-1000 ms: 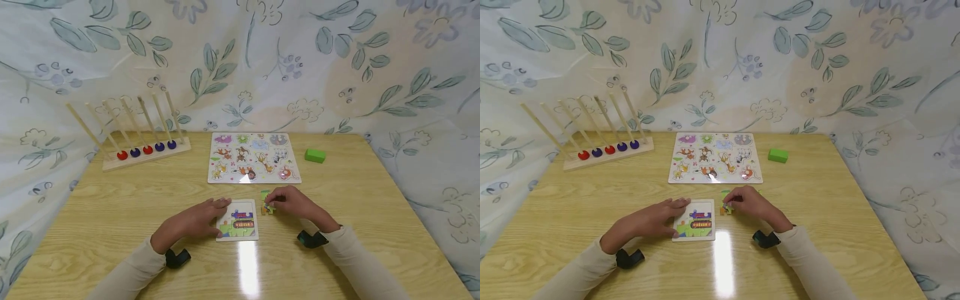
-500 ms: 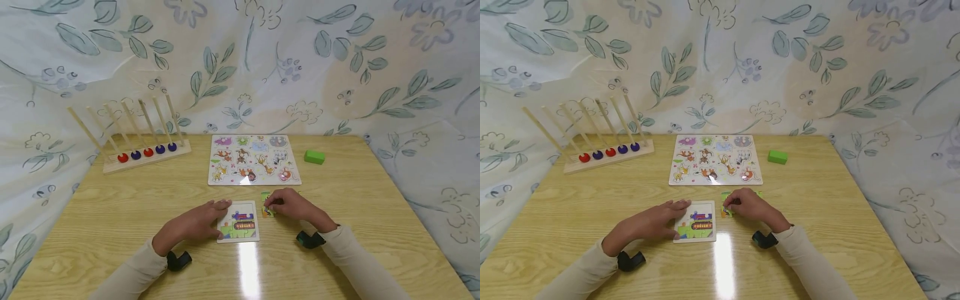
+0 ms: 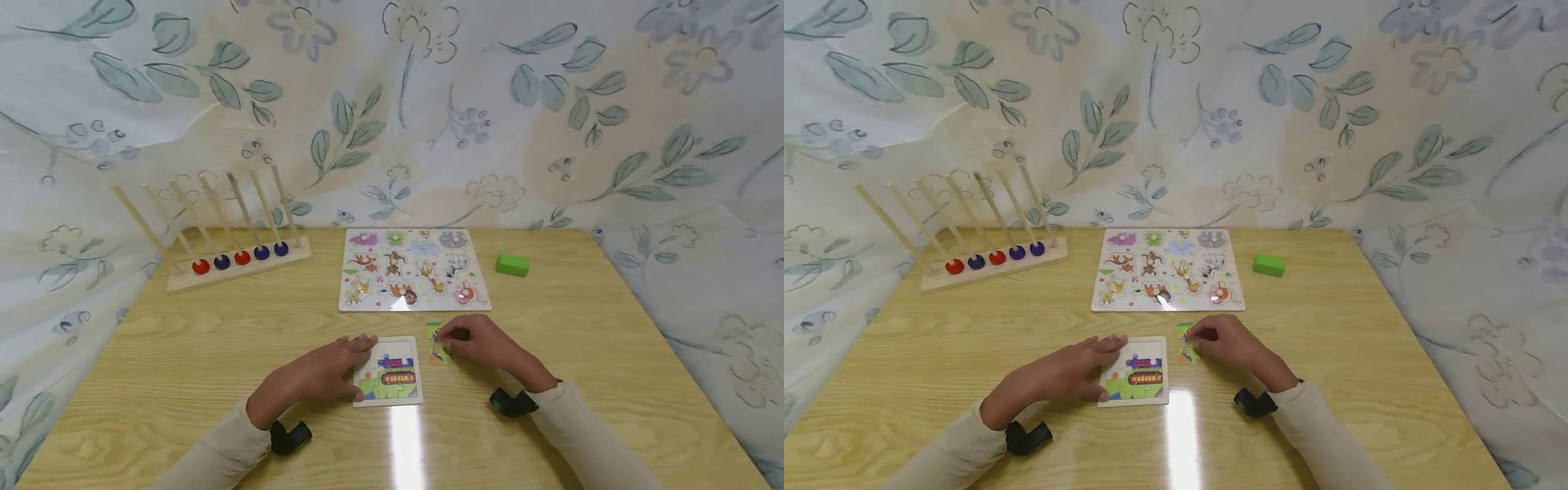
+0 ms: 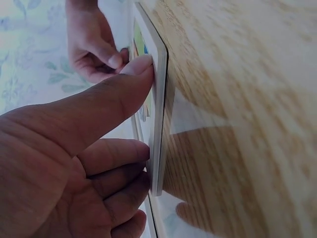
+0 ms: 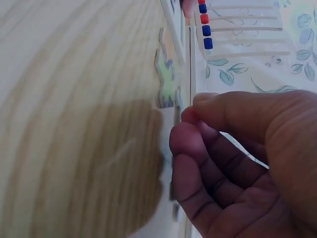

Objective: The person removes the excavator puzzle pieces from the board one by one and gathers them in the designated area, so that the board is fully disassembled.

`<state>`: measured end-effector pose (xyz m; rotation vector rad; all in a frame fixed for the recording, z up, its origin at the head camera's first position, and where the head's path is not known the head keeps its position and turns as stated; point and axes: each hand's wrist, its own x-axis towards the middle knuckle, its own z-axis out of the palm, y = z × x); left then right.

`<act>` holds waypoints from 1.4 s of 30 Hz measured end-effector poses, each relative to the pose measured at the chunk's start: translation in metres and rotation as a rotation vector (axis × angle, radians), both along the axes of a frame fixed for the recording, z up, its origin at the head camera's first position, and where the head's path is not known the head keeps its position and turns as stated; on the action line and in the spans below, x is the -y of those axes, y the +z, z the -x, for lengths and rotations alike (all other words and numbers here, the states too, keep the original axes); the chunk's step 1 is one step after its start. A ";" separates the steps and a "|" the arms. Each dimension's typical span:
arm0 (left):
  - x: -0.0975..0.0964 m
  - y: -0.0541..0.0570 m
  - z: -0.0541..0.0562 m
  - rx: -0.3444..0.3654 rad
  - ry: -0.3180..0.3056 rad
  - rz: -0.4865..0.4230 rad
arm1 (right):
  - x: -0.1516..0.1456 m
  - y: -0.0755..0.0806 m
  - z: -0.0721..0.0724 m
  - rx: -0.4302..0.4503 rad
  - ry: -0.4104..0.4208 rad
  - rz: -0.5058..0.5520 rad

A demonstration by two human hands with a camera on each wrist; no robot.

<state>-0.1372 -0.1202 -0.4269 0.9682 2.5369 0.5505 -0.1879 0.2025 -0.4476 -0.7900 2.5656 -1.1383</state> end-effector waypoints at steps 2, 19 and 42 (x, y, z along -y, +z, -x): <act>0.001 0.000 -0.001 0.004 -0.001 0.000 | 0.001 0.000 -0.003 0.014 -0.003 0.015; -0.003 0.002 0.005 0.001 0.003 0.015 | 0.047 0.018 -0.014 0.110 0.145 0.066; 0.000 0.000 0.005 0.018 0.015 -0.021 | 0.078 0.011 -0.010 0.197 0.160 0.097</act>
